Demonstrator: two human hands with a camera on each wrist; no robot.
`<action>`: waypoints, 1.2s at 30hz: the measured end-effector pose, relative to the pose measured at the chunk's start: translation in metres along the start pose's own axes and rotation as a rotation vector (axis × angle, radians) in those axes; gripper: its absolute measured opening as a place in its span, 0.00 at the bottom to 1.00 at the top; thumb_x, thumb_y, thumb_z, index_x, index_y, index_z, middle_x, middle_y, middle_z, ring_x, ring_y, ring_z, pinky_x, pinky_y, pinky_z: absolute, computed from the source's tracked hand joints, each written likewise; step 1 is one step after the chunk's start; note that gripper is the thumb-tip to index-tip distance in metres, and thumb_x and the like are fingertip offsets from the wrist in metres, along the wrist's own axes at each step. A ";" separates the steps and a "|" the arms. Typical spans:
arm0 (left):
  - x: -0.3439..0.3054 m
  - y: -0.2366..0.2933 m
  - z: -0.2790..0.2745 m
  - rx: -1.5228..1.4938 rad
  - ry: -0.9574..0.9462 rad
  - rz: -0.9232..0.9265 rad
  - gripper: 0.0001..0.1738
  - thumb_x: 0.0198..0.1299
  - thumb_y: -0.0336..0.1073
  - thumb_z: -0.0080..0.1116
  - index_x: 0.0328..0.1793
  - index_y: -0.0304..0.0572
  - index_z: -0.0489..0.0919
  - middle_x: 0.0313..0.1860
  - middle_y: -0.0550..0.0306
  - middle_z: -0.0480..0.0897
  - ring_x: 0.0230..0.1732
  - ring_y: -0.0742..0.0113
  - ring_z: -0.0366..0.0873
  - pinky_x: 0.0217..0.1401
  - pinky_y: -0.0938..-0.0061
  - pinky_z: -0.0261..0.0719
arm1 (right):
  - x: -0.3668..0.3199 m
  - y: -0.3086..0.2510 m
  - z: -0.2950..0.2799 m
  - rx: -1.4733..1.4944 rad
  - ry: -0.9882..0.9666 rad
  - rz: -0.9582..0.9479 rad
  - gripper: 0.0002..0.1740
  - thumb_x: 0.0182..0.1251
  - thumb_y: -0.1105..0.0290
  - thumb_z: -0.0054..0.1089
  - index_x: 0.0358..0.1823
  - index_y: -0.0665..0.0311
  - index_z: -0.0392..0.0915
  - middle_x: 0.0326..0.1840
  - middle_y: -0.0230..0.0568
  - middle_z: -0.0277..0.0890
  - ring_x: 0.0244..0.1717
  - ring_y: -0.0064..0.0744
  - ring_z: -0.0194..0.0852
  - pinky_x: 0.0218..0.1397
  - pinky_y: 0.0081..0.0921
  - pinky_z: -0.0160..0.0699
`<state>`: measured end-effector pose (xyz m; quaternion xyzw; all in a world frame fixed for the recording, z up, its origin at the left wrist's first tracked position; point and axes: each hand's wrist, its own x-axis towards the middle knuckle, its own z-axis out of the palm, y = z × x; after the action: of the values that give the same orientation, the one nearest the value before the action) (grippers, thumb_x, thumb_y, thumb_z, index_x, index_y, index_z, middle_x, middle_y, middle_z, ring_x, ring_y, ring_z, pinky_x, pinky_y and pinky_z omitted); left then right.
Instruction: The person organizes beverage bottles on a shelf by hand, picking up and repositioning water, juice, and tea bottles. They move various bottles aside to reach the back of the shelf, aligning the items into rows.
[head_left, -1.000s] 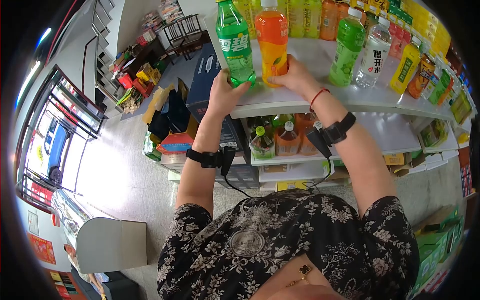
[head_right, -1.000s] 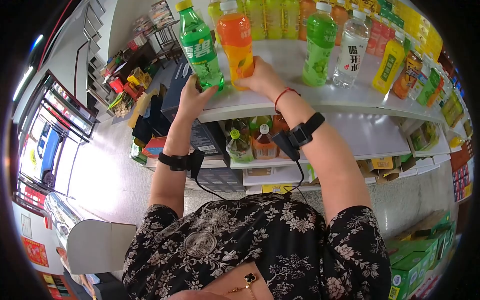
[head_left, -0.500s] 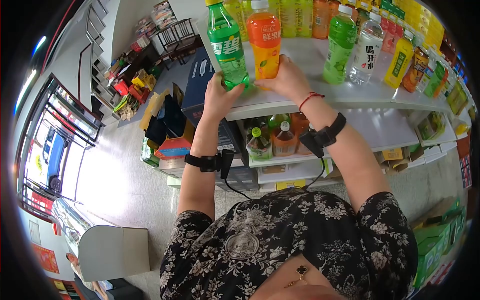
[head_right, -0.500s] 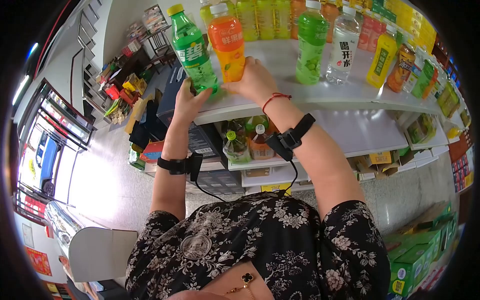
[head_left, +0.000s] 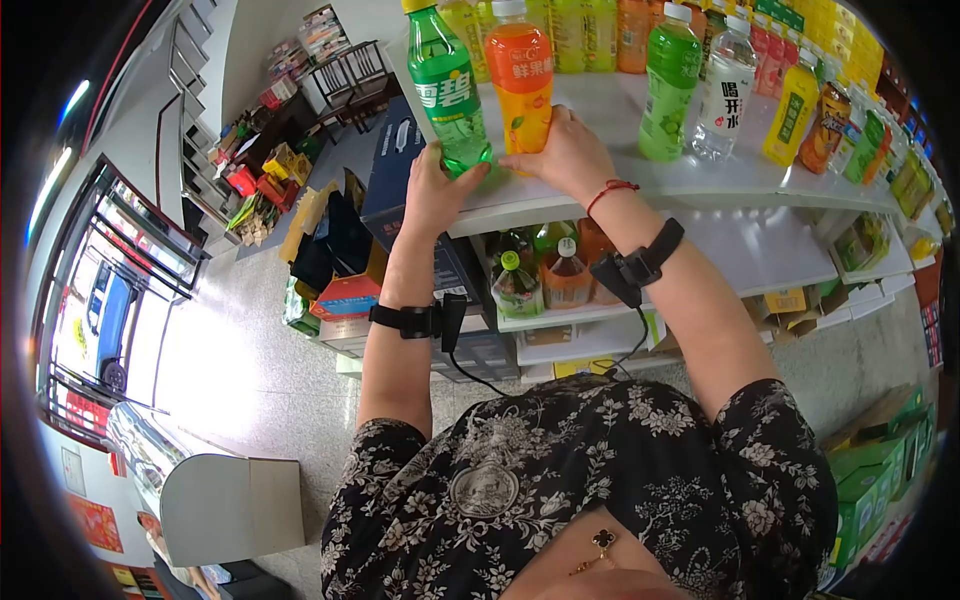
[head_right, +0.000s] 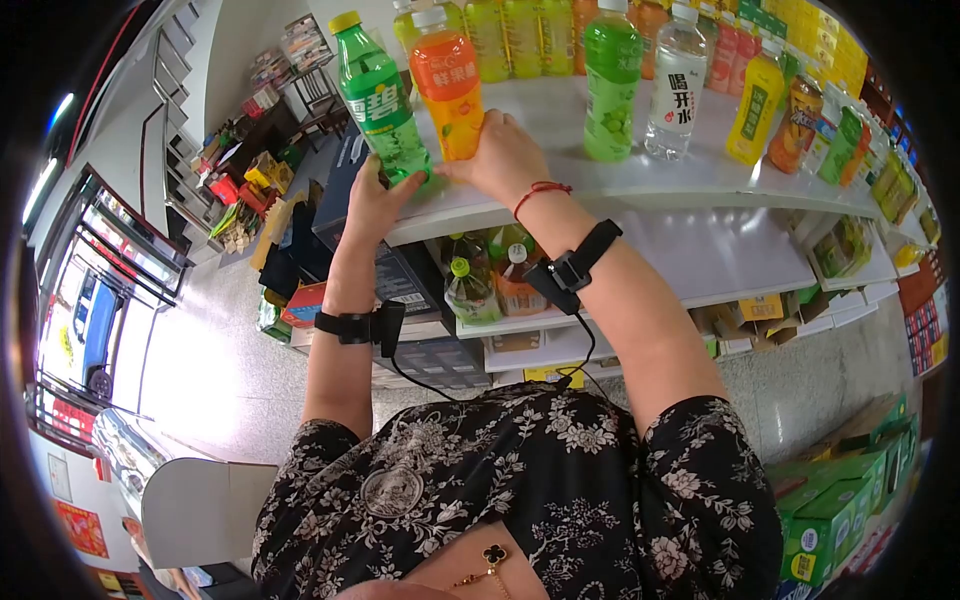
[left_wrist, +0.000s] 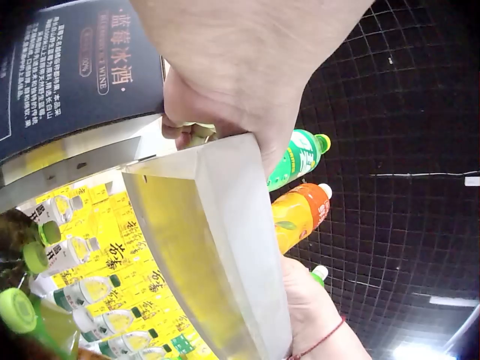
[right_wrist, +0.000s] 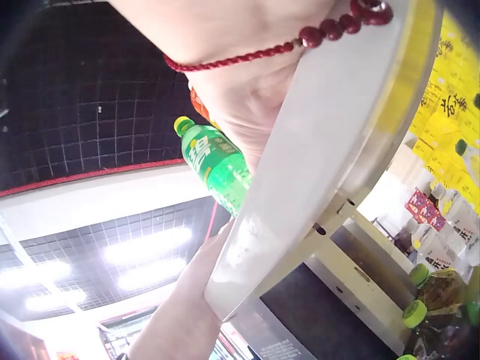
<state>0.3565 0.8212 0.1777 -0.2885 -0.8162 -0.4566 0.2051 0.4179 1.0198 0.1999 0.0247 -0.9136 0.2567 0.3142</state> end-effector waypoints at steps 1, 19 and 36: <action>0.000 -0.003 0.001 0.043 0.008 0.014 0.31 0.48 0.44 0.71 0.51 0.26 0.74 0.43 0.41 0.80 0.47 0.53 0.77 0.49 0.65 0.74 | 0.000 0.001 0.002 -0.016 0.005 0.007 0.45 0.43 0.39 0.73 0.50 0.73 0.71 0.48 0.52 0.75 0.52 0.48 0.75 0.54 0.38 0.76; -0.003 0.011 0.000 0.077 -0.001 -0.011 0.27 0.46 0.43 0.73 0.45 0.30 0.76 0.33 0.48 0.80 0.34 0.56 0.77 0.38 0.65 0.74 | -0.025 0.025 -0.018 0.015 0.166 -0.029 0.43 0.45 0.43 0.73 0.54 0.69 0.71 0.52 0.51 0.74 0.53 0.49 0.75 0.54 0.36 0.76; -0.030 0.084 0.043 0.514 0.080 0.091 0.34 0.52 0.49 0.66 0.58 0.32 0.73 0.43 0.40 0.82 0.45 0.46 0.81 0.47 0.61 0.79 | -0.016 0.116 -0.101 -0.016 -0.014 0.256 0.36 0.53 0.52 0.70 0.54 0.74 0.71 0.52 0.57 0.77 0.55 0.49 0.76 0.58 0.36 0.74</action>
<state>0.4314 0.8847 0.1914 -0.2450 -0.8830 -0.2355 0.3239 0.4635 1.1677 0.2052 -0.0929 -0.9135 0.2871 0.2728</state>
